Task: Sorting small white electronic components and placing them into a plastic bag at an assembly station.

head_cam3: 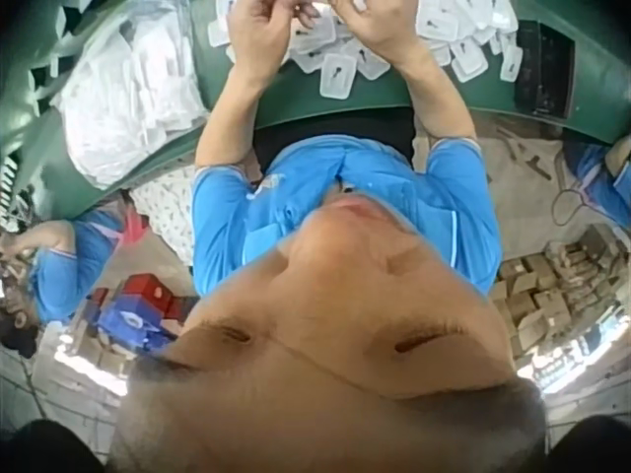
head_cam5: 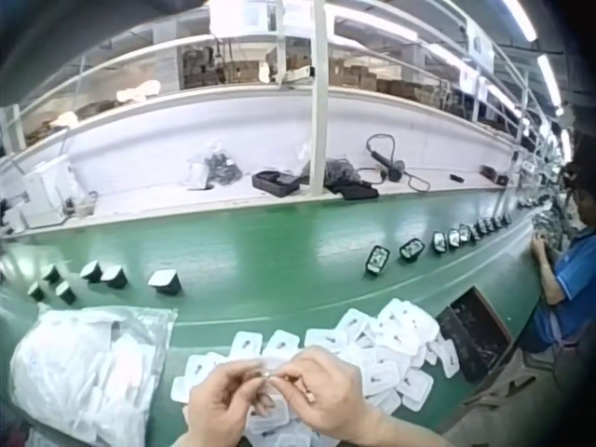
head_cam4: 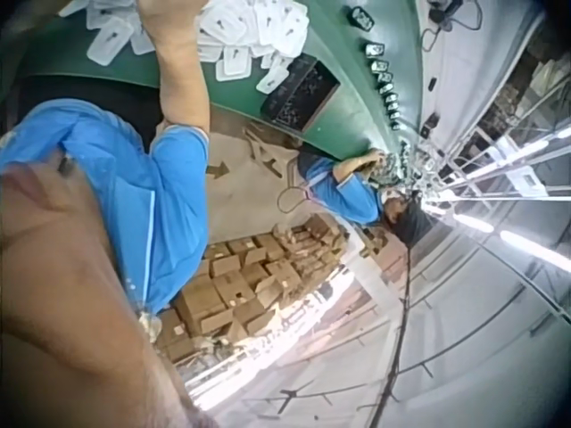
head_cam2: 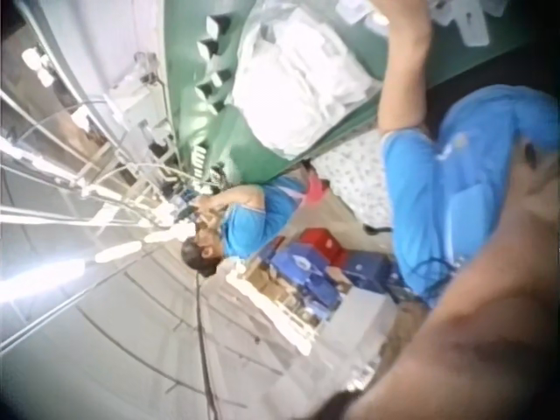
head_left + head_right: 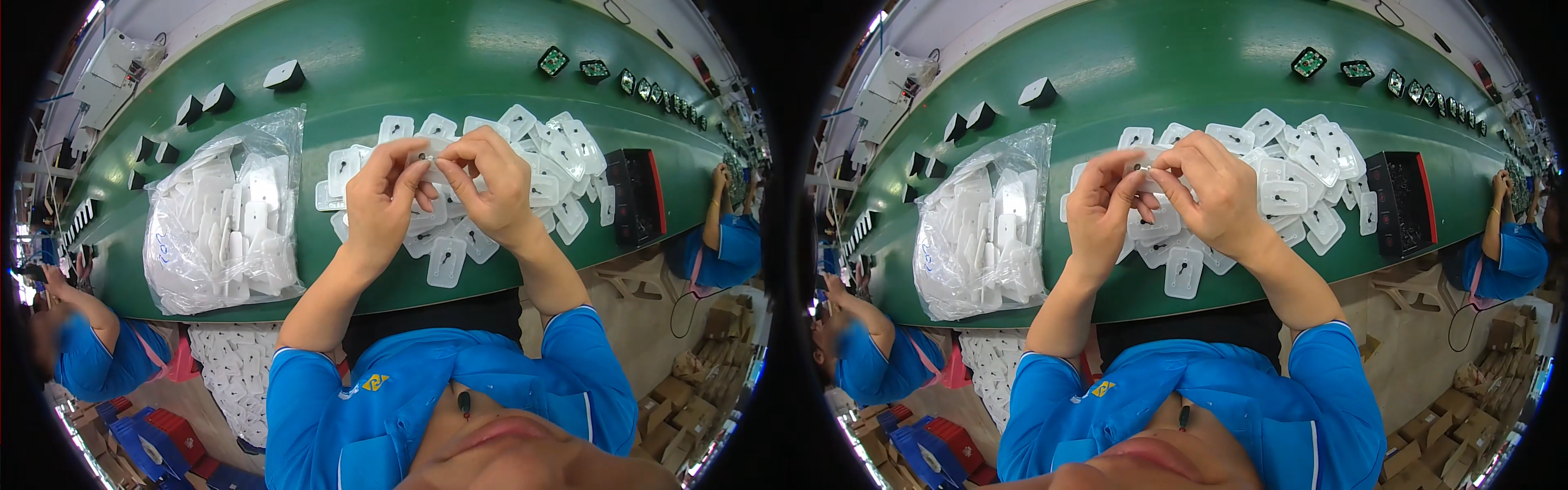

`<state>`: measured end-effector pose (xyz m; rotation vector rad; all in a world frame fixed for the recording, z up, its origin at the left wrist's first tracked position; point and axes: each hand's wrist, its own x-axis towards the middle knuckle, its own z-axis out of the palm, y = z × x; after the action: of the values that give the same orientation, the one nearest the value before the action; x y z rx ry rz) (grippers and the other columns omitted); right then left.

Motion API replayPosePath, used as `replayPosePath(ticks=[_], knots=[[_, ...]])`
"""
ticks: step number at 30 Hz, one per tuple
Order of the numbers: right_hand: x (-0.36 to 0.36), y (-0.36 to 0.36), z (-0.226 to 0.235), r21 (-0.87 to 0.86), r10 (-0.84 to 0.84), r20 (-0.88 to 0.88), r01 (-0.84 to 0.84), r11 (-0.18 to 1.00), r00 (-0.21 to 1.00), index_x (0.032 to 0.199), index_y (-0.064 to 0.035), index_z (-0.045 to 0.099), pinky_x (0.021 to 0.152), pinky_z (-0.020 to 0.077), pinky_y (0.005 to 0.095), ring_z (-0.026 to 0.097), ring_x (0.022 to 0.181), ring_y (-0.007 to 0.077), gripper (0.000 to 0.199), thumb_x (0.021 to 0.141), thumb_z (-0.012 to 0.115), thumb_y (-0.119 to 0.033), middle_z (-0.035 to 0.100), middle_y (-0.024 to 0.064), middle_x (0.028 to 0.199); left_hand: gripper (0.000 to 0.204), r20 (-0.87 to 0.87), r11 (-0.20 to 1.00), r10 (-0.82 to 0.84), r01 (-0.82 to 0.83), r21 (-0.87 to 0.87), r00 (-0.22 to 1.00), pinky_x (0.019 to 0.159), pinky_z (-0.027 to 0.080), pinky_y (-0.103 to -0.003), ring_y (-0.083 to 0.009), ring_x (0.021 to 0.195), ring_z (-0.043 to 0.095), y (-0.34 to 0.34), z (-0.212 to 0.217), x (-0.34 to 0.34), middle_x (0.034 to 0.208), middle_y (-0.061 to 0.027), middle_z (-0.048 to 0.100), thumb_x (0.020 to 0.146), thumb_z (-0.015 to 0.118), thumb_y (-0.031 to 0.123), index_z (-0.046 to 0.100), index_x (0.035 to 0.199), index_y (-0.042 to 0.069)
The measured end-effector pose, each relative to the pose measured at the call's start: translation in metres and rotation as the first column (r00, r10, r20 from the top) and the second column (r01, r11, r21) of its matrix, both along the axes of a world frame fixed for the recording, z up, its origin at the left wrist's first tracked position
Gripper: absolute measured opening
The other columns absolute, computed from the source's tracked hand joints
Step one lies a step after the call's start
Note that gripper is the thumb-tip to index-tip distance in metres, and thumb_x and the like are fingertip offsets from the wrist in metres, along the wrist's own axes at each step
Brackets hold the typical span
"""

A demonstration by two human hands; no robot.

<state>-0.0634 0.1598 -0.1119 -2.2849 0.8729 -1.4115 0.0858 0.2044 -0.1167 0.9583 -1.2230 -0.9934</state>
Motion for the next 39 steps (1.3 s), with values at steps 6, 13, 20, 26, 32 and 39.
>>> replayPosePath(ticks=[6, 13, 20, 26, 32, 39], knots=[[0.000, 0.005, 0.002, 0.121, -0.002, 0.002, 0.002, 0.993, 1.000, 0.083, -0.0036, 0.061, 0.051, 0.0365, 0.0216, 0.045, 0.059, 0.0119, 0.008, 0.076, 0.065, -0.001, 0.055, 0.0036, 0.078, 0.017, -0.094, 0.999, 0.050, -0.048, 0.026, 0.994, 0.051, 0.048, -0.021, -0.0121, 0.059, 0.056, 0.000, 0.002, -0.004, 0.078, -0.0092, 0.059, 0.087, 0.051, -0.007, 0.059, 0.101, -0.001], [0.002, 0.006, 0.002, 0.343, 0.068, 0.184, -0.128, 0.930, 0.981, 0.081, -0.0040, 0.060, 0.047, 0.0353, 0.0227, 0.045, 0.055, 0.0120, 0.009, 0.075, 0.065, -0.002, 0.055, 0.0034, 0.075, 0.016, 0.139, 0.994, 0.073, -0.062, -0.085, 0.988, 0.053, 0.050, -0.021, -0.0129, 0.061, 0.056, 0.001, -0.004, -0.001, 0.081, -0.0103, 0.058, 0.089, 0.049, -0.005, 0.056, 0.103, -0.002], [0.005, 0.002, -0.002, 0.052, 0.021, 0.067, -0.024, 0.998, 0.998, 0.081, -0.0048, 0.060, 0.048, 0.0355, 0.0234, 0.045, 0.056, 0.0127, 0.010, 0.074, 0.066, -0.001, 0.055, 0.0034, 0.075, 0.013, 0.052, 0.994, 0.105, -0.103, -0.040, 0.993, 0.049, 0.045, -0.020, -0.0115, 0.057, 0.056, 0.000, -0.005, -0.003, 0.076, -0.0070, 0.058, 0.085, 0.052, -0.008, 0.060, 0.093, -0.001], [0.004, -0.001, -0.004, -0.099, -0.075, 0.011, 0.076, 0.992, 0.997, 0.081, -0.0060, 0.061, 0.048, 0.0356, 0.0241, 0.045, 0.056, 0.0138, 0.011, 0.073, 0.066, -0.001, 0.055, 0.0032, 0.075, 0.025, -0.024, 0.997, 0.074, -0.074, -0.015, 0.997, 0.055, 0.049, -0.022, -0.0135, 0.061, 0.058, 0.001, -0.002, -0.007, 0.084, -0.0102, 0.058, 0.086, 0.049, -0.009, 0.053, 0.109, 0.001], [0.004, -0.001, -0.008, -0.052, -0.135, -0.032, 0.133, 0.990, 0.990, 0.079, -0.0061, 0.060, 0.048, 0.0349, 0.0234, 0.044, 0.055, 0.0125, 0.010, 0.073, 0.066, -0.001, 0.054, 0.0020, 0.074, 0.037, -0.007, 0.997, 0.078, -0.078, -0.012, 0.997, 0.062, 0.052, -0.024, -0.0163, 0.068, 0.062, 0.000, -0.008, -0.008, 0.090, -0.0130, 0.057, 0.087, 0.046, -0.009, 0.042, 0.121, 0.003], [0.004, 0.005, -0.004, 0.377, -0.019, 0.163, -0.044, 0.925, 0.986, 0.079, -0.0053, 0.060, 0.048, 0.0339, 0.0210, 0.042, 0.055, 0.0087, 0.008, 0.076, 0.067, -0.003, 0.051, -0.0002, 0.072, 0.035, 0.075, 0.987, 0.130, -0.122, -0.101, 0.989, 0.064, 0.053, -0.025, -0.0177, 0.072, 0.064, 0.001, -0.014, -0.012, 0.090, -0.0127, 0.057, 0.087, 0.049, -0.007, 0.043, 0.120, 0.001]])
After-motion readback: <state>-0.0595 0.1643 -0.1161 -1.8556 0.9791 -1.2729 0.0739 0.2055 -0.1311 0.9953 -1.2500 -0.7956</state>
